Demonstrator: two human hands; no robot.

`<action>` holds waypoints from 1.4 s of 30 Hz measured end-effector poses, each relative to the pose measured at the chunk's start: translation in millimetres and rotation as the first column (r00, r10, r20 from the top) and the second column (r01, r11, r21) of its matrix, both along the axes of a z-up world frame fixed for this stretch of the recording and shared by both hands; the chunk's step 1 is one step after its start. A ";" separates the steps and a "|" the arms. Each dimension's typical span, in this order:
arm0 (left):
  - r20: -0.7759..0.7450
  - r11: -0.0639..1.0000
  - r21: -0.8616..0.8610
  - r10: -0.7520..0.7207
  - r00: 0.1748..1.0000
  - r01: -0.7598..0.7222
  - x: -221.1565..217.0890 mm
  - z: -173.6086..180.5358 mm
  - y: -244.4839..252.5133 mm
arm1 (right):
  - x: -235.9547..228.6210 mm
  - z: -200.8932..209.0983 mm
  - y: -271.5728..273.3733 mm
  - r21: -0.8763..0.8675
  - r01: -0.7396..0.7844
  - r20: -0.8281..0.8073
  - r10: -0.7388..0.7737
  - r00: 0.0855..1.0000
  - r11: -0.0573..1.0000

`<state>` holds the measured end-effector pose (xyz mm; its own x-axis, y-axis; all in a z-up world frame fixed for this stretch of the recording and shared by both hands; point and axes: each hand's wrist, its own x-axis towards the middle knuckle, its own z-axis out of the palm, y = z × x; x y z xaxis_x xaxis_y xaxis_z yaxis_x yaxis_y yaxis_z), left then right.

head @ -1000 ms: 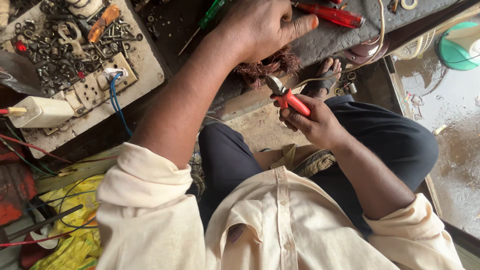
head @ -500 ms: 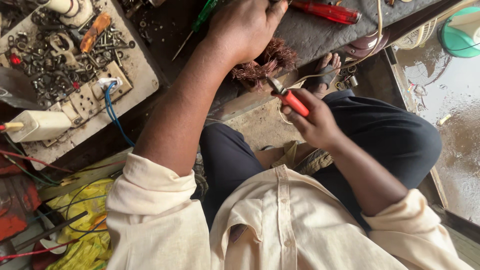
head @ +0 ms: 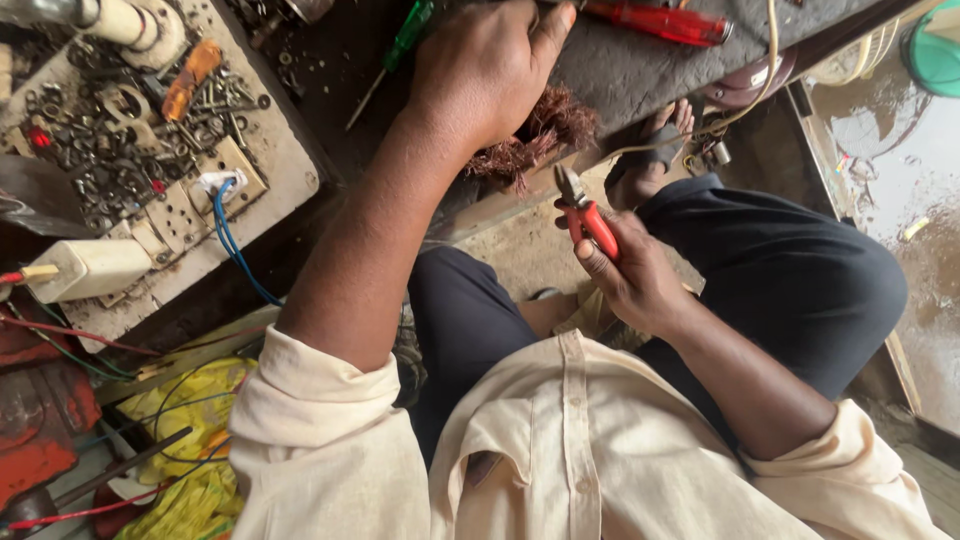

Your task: The person uses red-handled pliers to cut a bundle of copper wire into smaller pieces. The person holds the wire with the left hand and repeatedly snips sections with the pliers in the right hand, dropping the cut pieces onto the workbench.

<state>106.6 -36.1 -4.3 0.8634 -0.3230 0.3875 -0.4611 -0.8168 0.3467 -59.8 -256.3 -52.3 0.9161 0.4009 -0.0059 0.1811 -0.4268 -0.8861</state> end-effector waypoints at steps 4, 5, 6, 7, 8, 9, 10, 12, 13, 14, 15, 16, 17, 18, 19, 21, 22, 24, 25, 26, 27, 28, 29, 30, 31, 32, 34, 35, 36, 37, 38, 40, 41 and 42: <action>-0.010 1.000 -0.022 -0.008 1.000 0.008 0.2 2.8 -0.8 | -2.2 16.2 -1.3 0.030 -0.018 0.022 0.017 1.000 0.999; -0.066 1.000 0.002 0.016 0.998 -0.015 -0.6 3.8 -1.3 | -2.6 19.2 -0.8 0.065 -0.026 0.000 0.026 1.000 0.998; -0.045 1.000 0.001 0.016 0.999 -0.016 -1.1 4.5 -1.7 | -2.6 21.7 -0.1 0.100 -0.034 -0.022 0.037 0.999 0.994; -0.024 1.000 0.000 0.019 1.000 -0.019 -2.1 4.6 -1.9 | -2.1 23.7 0.7 0.062 -0.034 -0.038 0.036 0.999 0.998; -0.004 1.000 -0.001 0.021 1.000 -0.021 -2.7 4.3 -1.9 | -1.0 25.4 1.8 0.023 -0.034 -0.053 0.035 0.998 0.999; -0.006 1.000 -0.010 0.020 1.000 -0.020 -3.2 3.6 -2.1 | -0.3 26.9 2.9 -0.015 -0.035 -0.070 0.034 0.997 0.999; -0.009 1.000 -0.019 0.019 1.000 -0.019 -3.6 2.6 -2.6 | 0.5 28.5 4.2 -0.029 -0.018 -0.116 0.015 0.993 0.999; 0.008 0.999 -0.036 0.017 1.000 -0.016 -3.8 0.4 -3.0 | 2.6 32.1 7.0 -0.060 0.013 -0.207 -0.025 0.978 0.998; 0.027 0.999 -0.044 0.014 1.000 -0.013 -3.9 -0.8 -3.5 | 3.6 34.2 7.6 -0.061 0.005 -0.204 -0.018 0.979 0.998; 0.047 0.999 -0.052 0.011 0.999 -0.009 -3.7 -1.9 -3.5 | 4.6 36.3 7.6 -0.062 -0.002 -0.202 -0.010 0.979 0.998; 0.041 0.999 -0.051 0.011 0.999 -0.009 -3.2 -2.6 -3.4 | 5.9 38.2 7.6 -0.064 -0.009 -0.199 -0.004 0.980 0.998; 0.035 0.999 -0.050 0.011 0.999 -0.010 -2.6 -3.2 -3.5 | 8.0 39.3 7.5 -0.047 -0.024 -0.163 0.016 0.986 0.999; 0.027 0.999 -0.050 0.009 1.000 -0.007 -2.8 -4.1 -4.2 | 9.2 39.9 7.0 -0.031 -0.037 -0.130 0.032 0.991 0.999; 0.011 0.998 -0.057 -0.002 1.000 0.002 -3.1 -4.8 -4.3 | 9.9 40.2 6.5 -0.016 -0.050 -0.096 0.048 0.994 0.999; -0.002 0.998 -0.065 -0.011 1.000 0.011 -2.5 -4.7 -3.7 | 10.9 40.3 6.0 -0.022 -0.052 -0.083 0.050 0.995 0.998; 0.003 0.997 -0.072 -0.022 1.000 0.022 -1.7 -4.9 -3.2 | 13.0 40.3 4.8 -0.034 -0.057 -0.055 0.055 0.997 0.998; 0.021 0.997 -0.071 -0.023 1.000 0.025 -1.3 -5.5 -3.1 | 14.4 40.1 4.2 -0.044 -0.058 -0.057 0.055 0.997 0.997; 0.014 0.997 -0.069 -0.016 1.000 0.017 -2.0 -8.7 -3.4 | 14.8 39.4 3.5 -0.063 -0.062 -0.067 0.057 0.996 0.996; -0.007 0.998 -0.067 -0.009 1.000 0.008 -1.1 -10.3 -4.2 | 14.7 39.1 4.0 -0.066 -0.053 -0.098 0.046 0.994 0.996; -0.028 0.998 -0.065 -0.001 1.000 0.000 -0.3 -11.9 -4.4 | 14.6 39.2 4.3 -0.069 -0.044 -0.128 0.035 0.991 0.997; -0.021 0.999 -0.047 0.008 1.000 -0.009 0.5 -13.3 -4.0 | 14.8 39.4 4.8 -0.072 -0.033 -0.157 0.022 0.987 0.997; -0.015 0.999 -0.029 0.018 1.000 -0.018 0.9 -14.6 -3.8 | 15.5 39.6 5.7 -0.101 -0.037 -0.114 0.025 0.993 0.994; -0.007 1.000 -0.012 0.025 1.000 -0.025 1.6 -15.4 -4.2 | 16.8 39.7 7.2 -0.131 -0.037 -0.071 0.028 0.997 0.991; 0.021 1.000 -0.024 0.020 1.000 -0.019 2.2 -15.7 -4.4 | 18.1 39.9 8.4 -0.161 -0.036 -0.027 0.032 0.999 0.986; 0.048 0.999 -0.035 0.016 0.999 -0.015 2.1 -15.8 -4.1 | 19.0 40.1 9.6 -0.051 -0.043 -0.151 0.034 0.988 0.998; 0.074 0.999 -0.046 0.013 0.997 -0.010 2.0 -15.5 -4.2 | 19.6 39.5 11.2 0.059 -0.035 -0.271 0.050 0.961 0.998; -0.014 0.999 -0.006 0.034 0.999 -0.034 3.4 -13.1 -5.0 | 19.8 34.4 15.0 0.117 -0.001 -0.394 0.048 0.918 0.993; -0.058 0.999 0.014 0.047 0.997 -0.047 4.3 -11.3 -5.1 | 19.7 29.6 16.4 0.066 0.009 -0.403 0.018 0.915 0.998; -0.030 0.999 -0.005 0.035 0.999 -0.035 4.9 -9.5 -4.8 | 19.8 23.6 16.3 0.015 0.019 -0.409 -0.012 0.912 1.000; -0.003 0.999 -0.024 0.024 1.000 -0.024 5.2 -8.0 -4.8 | 21.5 14.2 20.0 0.168 0.107 -0.491 -0.010 0.871 0.980; 0.025 0.999 -0.044 0.013 1.000 -0.012 5.4 -6.7 -4.7 | 24.2 3.2 27.3 0.308 0.205 -0.568 0.007 0.823 0.929; -0.080 0.999 -0.041 0.003 0.997 -0.007 6.9 -4.4 -2.2 | 26.0 -9.7 28.0 0.366 0.229 -0.521 -0.006 0.854 0.902; -0.132 0.999 -0.039 -0.002 0.991 -0.003 7.8 -4.3 -0.2 | 26.2 -13.4 27.9 0.288 0.157 -0.390 -0.034 0.920 0.945; -0.089 0.998 -0.058 -0.025 0.996 0.020 9.3 -5.2 1.7 | 27.0 -16.0 28.3 0.196 0.097 -0.249 -0.046 0.967 0.976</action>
<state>115.9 -34.4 -9.5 0.8882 -0.3227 0.3271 -0.4444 -0.7842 0.4331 -32.7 -228.1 -68.3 0.9235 0.3506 -0.1555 -0.0738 -0.2355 -0.9691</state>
